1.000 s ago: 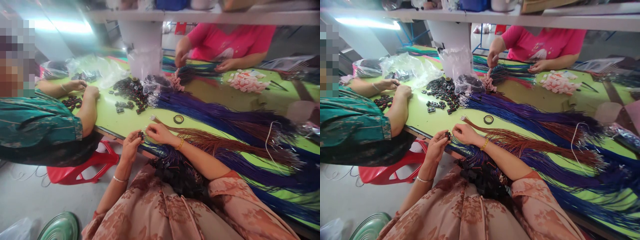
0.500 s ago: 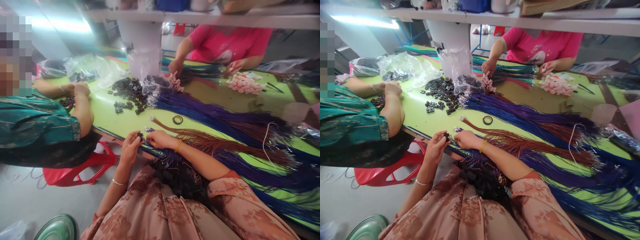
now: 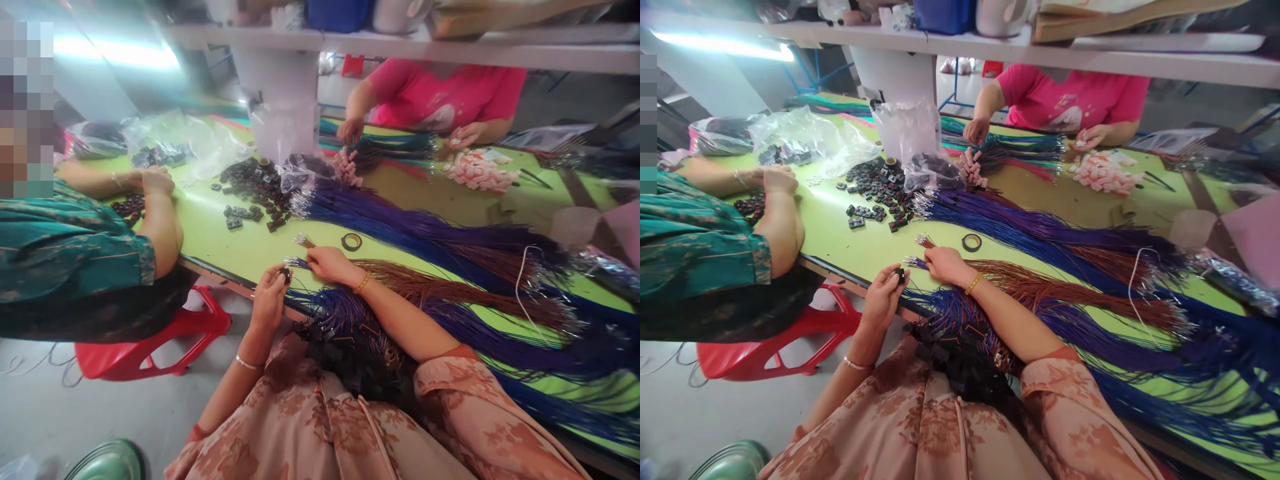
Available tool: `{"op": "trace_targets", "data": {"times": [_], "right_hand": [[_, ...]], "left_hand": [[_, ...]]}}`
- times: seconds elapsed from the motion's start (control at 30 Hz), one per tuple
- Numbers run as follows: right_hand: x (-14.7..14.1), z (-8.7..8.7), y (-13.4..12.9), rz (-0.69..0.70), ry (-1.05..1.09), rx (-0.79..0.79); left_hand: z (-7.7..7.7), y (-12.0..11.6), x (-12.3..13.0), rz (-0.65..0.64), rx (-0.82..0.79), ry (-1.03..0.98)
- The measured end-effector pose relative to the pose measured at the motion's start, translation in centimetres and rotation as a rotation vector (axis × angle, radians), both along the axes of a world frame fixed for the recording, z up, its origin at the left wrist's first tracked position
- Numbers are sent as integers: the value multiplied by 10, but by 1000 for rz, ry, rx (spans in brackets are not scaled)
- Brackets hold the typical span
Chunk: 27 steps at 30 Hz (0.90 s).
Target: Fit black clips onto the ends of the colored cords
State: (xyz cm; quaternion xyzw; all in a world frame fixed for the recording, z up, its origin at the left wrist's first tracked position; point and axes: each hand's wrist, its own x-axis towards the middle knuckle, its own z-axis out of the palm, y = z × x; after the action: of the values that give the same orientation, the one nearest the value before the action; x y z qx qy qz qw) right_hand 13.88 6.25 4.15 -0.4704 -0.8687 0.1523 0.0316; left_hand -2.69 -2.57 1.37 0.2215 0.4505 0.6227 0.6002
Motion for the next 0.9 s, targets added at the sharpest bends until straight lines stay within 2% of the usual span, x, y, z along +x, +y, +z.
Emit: {"op": "trace_targets", "data": {"times": [0.17,0.4,0.53,0.63,0.77,0.9], "right_hand": [[0,2,1,20,-29,-4],[1,7,-1,26,-104,-8],[1,7,-1,72,-136,-37],[3,7,0,55,-150,-33],[7,9,1,2,-38,-16],[6,7,2,-40,306,-88]], "left_hand": [[3,5,8,-10,34,1],[-6,10,13,21,44,-145],[-7,6,10,20,25,-116],[-5,3,9,11,22,-93],[-4,3,10,9,6,-89],[-4,4,9,5,13,-93]]}}
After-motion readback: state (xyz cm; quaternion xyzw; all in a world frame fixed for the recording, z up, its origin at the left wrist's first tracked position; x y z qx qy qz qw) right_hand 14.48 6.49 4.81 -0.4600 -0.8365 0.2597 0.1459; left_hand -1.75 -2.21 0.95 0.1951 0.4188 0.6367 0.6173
